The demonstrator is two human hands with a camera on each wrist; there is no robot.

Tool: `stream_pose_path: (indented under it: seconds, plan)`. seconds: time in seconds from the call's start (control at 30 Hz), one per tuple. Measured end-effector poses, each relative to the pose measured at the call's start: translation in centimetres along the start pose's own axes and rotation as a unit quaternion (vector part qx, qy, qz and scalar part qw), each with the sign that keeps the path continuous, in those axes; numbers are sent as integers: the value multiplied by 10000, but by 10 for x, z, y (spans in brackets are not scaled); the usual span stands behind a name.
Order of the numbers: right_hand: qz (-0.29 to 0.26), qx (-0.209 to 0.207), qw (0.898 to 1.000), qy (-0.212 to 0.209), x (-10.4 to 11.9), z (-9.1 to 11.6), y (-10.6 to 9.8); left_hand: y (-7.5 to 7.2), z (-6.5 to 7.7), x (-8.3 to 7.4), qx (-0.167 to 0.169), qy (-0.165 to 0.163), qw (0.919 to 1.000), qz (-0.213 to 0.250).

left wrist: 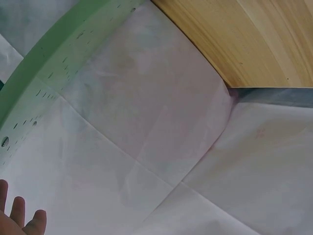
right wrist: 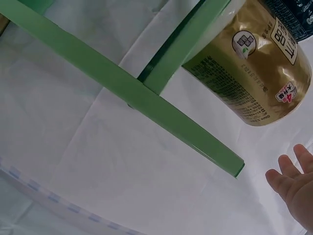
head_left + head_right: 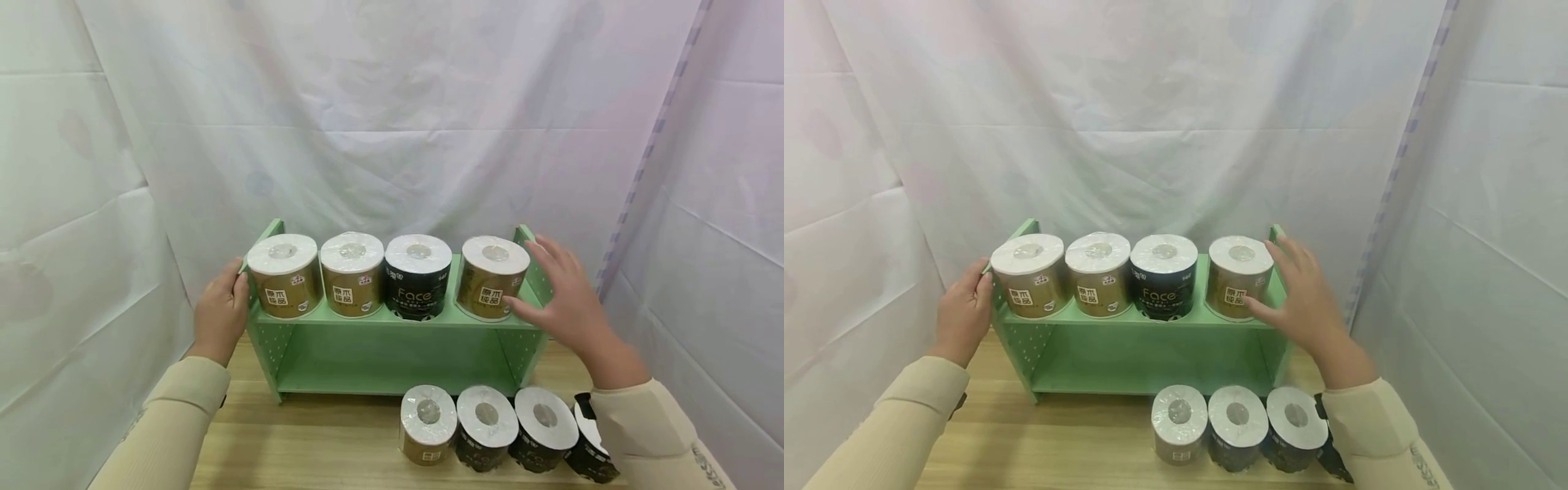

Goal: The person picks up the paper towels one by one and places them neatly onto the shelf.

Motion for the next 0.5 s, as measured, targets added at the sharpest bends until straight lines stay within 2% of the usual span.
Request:
stream_pose_path:
  seconds: [0.2,0.5]
  plan:
    - [120,-329,9993,-148,3,11,1,0,-1,1,-100,82,9999,57]
    - [265,-540,9979,-244,12,33,4,0,0,1,-104,35,9999,73]
Point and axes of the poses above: each hand's wrist, its own z-axis away from the middle knuckle, its own y-axis out of the palm, x = y × z, the point moved 5 cm from there along -z, towards the middle knuckle, and after that the axes turned 12 degrees about z, right-handed, at the moved point
